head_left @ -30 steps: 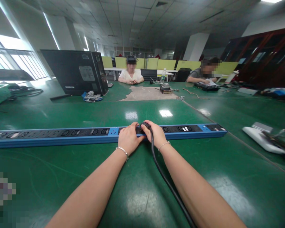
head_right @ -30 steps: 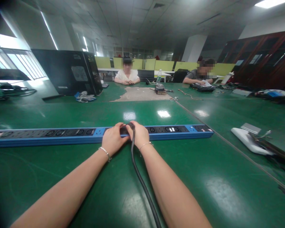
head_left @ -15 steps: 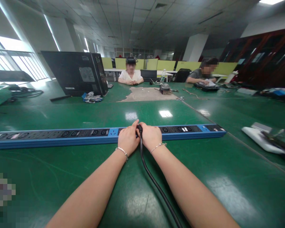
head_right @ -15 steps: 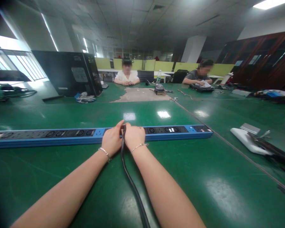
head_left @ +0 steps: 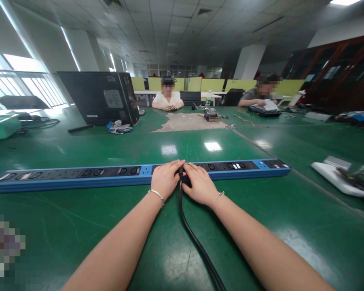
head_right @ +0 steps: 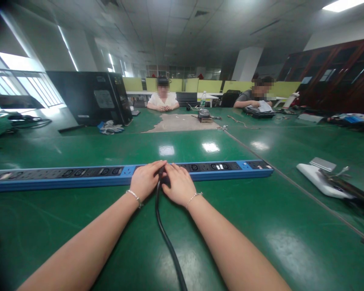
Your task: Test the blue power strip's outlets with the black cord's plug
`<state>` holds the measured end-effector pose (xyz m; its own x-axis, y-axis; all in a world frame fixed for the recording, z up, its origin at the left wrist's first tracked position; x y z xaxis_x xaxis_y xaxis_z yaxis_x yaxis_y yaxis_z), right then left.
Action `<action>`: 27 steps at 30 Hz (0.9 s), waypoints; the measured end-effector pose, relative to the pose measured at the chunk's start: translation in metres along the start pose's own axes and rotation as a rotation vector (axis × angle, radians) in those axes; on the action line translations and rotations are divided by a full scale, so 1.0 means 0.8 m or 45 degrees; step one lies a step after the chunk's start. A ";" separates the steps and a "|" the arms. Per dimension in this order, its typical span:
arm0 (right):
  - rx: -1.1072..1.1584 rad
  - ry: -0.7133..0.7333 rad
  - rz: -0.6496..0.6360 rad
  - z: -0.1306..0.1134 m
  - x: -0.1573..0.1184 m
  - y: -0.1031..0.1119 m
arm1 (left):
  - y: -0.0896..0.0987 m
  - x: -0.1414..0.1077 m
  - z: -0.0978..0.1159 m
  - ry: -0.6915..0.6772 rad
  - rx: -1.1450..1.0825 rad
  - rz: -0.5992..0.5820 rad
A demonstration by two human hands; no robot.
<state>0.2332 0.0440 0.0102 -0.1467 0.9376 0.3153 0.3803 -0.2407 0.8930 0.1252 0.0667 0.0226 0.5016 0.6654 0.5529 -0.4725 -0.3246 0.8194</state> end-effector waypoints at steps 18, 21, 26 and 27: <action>0.049 -0.093 0.224 0.004 0.005 0.002 | 0.000 0.006 -0.001 0.067 -0.078 -0.059; 0.078 -0.101 0.271 0.004 0.005 0.005 | 0.001 0.007 0.002 0.045 -0.040 -0.045; 0.109 -0.105 0.289 0.001 0.005 0.006 | 0.002 0.006 0.006 0.061 0.024 -0.007; 0.111 -0.108 0.285 0.001 0.005 0.006 | 0.002 0.005 0.007 0.060 0.026 0.003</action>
<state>0.2355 0.0472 0.0157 0.0261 0.8821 0.4704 0.4728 -0.4255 0.7716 0.1306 0.0654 0.0270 0.4659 0.6953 0.5473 -0.4585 -0.3393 0.8214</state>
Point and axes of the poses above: each hand's wrist, its own x-axis towards the middle knuckle, its own y-axis out of the back of the hand, z = x × y, the point moved 7 cm from there along x, towards the middle knuckle, and after that the axes turned 14 degrees about -y, right-handed, at the moved point
